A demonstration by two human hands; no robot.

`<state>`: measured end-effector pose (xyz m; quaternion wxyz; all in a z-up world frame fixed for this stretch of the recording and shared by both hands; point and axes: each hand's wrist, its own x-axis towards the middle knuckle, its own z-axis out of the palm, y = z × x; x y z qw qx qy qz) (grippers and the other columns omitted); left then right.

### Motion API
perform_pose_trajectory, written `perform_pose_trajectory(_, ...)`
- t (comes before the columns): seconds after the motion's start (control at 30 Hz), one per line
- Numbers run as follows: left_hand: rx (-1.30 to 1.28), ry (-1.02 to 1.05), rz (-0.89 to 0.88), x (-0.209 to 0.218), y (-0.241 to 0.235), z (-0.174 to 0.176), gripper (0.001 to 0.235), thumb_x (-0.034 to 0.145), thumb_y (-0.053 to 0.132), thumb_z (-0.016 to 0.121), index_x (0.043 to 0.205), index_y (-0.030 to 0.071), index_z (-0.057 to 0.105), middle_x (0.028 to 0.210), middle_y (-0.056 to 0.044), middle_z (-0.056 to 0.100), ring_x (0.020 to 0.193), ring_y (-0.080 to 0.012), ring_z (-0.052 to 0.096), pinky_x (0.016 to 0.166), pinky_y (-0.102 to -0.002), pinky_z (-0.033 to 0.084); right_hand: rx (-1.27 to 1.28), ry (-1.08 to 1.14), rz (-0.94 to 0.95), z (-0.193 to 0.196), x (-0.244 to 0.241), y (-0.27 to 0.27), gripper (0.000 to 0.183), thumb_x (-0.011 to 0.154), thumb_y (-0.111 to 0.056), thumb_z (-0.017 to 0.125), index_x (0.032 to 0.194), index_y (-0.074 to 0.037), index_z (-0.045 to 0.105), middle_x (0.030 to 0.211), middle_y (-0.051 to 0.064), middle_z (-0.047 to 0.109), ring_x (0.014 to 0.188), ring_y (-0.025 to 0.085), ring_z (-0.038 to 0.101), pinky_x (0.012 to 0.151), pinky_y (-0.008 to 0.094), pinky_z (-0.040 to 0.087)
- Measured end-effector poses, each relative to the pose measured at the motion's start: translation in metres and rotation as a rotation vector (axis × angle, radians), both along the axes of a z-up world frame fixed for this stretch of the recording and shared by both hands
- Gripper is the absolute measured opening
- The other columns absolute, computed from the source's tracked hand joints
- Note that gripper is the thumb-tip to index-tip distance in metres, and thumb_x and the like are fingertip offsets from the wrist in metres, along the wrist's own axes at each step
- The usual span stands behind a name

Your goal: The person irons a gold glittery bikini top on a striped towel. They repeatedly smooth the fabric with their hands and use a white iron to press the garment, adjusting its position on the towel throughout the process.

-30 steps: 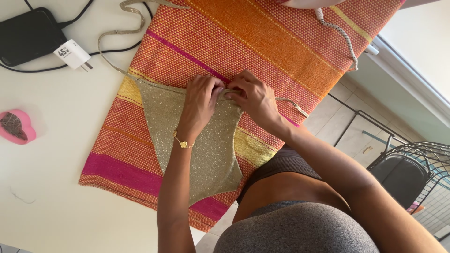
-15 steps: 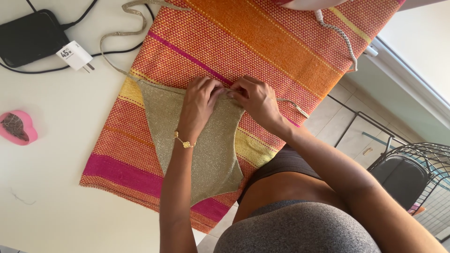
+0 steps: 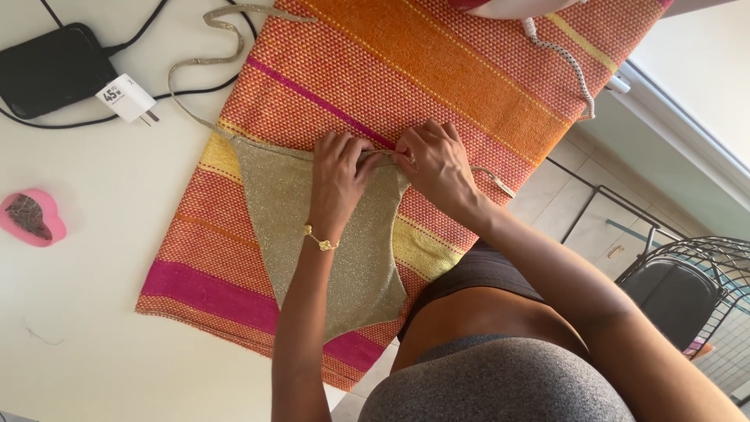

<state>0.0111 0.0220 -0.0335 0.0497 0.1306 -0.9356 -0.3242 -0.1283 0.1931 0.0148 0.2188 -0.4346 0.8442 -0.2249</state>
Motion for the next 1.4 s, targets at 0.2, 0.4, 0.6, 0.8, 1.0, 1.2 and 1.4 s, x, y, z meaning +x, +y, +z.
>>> perform_pose_trajectory(0.2, -0.013, 0.069, 0.104, -0.003, 0.013, -0.011, 0.020, 0.104, 0.034, 0.080, 0.106, 0.015, 0.074, 0.095, -0.001, 0.070, 0.096, -0.0180, 0.060, 0.092, -0.038, 0.045, -0.090, 0.072, 0.002, -0.009, 0.000, 0.015, 0.018, 0.101, -0.019, 0.078, 0.112, -0.009, 0.068, 0.089, 0.015, 0.077, 0.097, 0.033, 0.068, 0.086, 0.044, 0.048)
perform_pose_trajectory(0.4, -0.090, 0.162, 0.234, -0.001, 0.032, -0.011, 0.025, 0.100, 0.030, 0.084, 0.116, 0.015, 0.071, 0.111, -0.003, 0.067, 0.113, -0.0205, 0.059, 0.103, -0.044, 0.046, -0.211, 0.178, 0.001, -0.032, 0.003, 0.028, 0.018, 0.099, -0.013, 0.080, 0.113, -0.009, 0.070, 0.089, 0.012, 0.071, 0.086, 0.032, 0.069, 0.078, 0.042, 0.051)
perform_pose_trajectory(0.6, -0.225, 0.249, 0.163, 0.009, 0.068, -0.044, 0.014, 0.101, 0.013, 0.080, 0.115, 0.012, 0.077, 0.120, -0.003, 0.066, 0.118, -0.0187, 0.059, 0.107, -0.038, 0.049, -0.312, 0.253, -0.011, -0.040, 0.001, 0.033, 0.019, 0.101, -0.017, 0.082, 0.110, -0.007, 0.069, 0.086, 0.011, 0.066, 0.082, 0.032, 0.069, 0.073, 0.043, 0.053)
perform_pose_trajectory(0.8, -0.500, 0.065, 0.145, 0.031, 0.087, -0.025, 0.038, 0.100, 0.008, 0.079, 0.134, 0.022, 0.073, 0.145, 0.003, 0.060, 0.142, -0.0192, 0.045, 0.120, -0.045, 0.041, -0.270, 0.167, 0.045, -0.038, -0.001, 0.033, 0.017, 0.099, -0.008, 0.080, 0.112, -0.004, 0.070, 0.090, 0.011, 0.070, 0.084, 0.030, 0.074, 0.074, 0.039, 0.060)
perform_pose_trajectory(1.0, -0.401, 0.097, 0.153, 0.028, 0.089, -0.027, 0.050, 0.102, 0.006, 0.077, 0.148, 0.020, 0.066, 0.146, 0.001, 0.061, 0.144, -0.0177, 0.049, 0.120, -0.041, 0.044, -0.269, 0.198, 0.107, -0.033, -0.007, 0.030, 0.018, 0.102, -0.004, 0.079, 0.117, 0.000, 0.070, 0.093, 0.014, 0.070, 0.086, 0.030, 0.074, 0.075, 0.039, 0.063)
perform_pose_trajectory(1.2, -0.378, 0.151, 0.151, 0.027, 0.088, -0.019, 0.046, 0.103, 0.003, 0.073, 0.147, 0.017, 0.068, 0.155, -0.004, 0.060, 0.152, -0.0239, 0.048, 0.129, -0.046, 0.043, 0.036, 0.485, -0.010, -0.003, -0.045, 0.052, 0.037, 0.097, 0.004, 0.081, 0.131, -0.001, 0.067, 0.101, 0.013, 0.065, 0.089, 0.027, 0.071, 0.076, 0.035, 0.061)
perform_pose_trajectory(1.4, -0.296, 0.179, 0.143, 0.026, 0.087, -0.006, 0.053, 0.099, -0.015, 0.076, 0.148, 0.005, 0.068, 0.154, -0.013, 0.064, 0.147, -0.0298, 0.056, 0.131, -0.052, 0.045, -0.649, 0.029, -0.471, 0.038, -0.154, 0.077, 0.073, 0.115, -0.005, 0.097, 0.153, -0.014, 0.035, 0.150, 0.016, 0.048, 0.127, 0.035, 0.059, 0.097, 0.043, 0.060)
